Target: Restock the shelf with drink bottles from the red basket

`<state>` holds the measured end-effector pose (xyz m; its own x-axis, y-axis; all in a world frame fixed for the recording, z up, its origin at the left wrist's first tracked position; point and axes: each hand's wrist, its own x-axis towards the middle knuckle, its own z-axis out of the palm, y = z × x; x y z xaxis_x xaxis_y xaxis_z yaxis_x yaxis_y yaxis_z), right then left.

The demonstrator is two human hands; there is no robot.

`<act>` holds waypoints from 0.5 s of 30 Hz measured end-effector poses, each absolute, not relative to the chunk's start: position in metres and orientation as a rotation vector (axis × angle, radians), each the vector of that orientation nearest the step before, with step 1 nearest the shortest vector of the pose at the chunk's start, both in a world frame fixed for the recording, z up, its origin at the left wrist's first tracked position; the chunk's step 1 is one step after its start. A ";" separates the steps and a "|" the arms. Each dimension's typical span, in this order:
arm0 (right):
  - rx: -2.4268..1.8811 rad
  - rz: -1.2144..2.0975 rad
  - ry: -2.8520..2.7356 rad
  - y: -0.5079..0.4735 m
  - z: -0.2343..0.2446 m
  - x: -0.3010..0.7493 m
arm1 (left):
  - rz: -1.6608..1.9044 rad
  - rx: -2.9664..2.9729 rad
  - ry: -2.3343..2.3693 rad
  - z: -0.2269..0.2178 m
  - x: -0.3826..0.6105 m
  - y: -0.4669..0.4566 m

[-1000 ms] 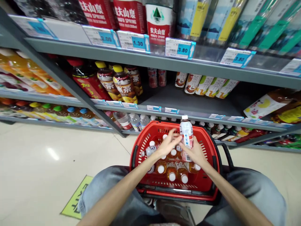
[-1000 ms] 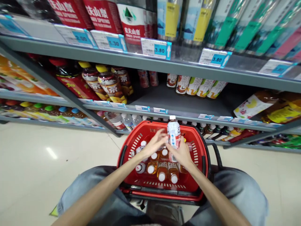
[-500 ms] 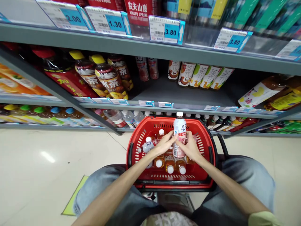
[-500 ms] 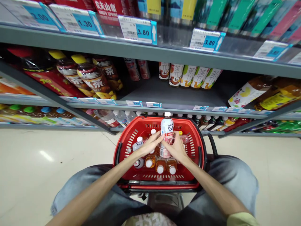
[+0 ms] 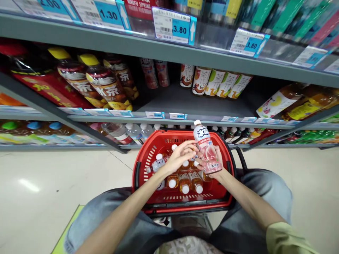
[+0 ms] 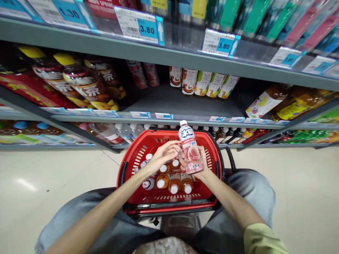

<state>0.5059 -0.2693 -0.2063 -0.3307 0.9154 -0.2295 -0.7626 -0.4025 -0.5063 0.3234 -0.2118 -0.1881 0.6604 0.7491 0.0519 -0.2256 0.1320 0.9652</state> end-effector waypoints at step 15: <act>-1.322 1.127 -0.913 -0.262 -0.217 0.495 | 0.674 1.429 0.714 -0.205 0.327 -0.219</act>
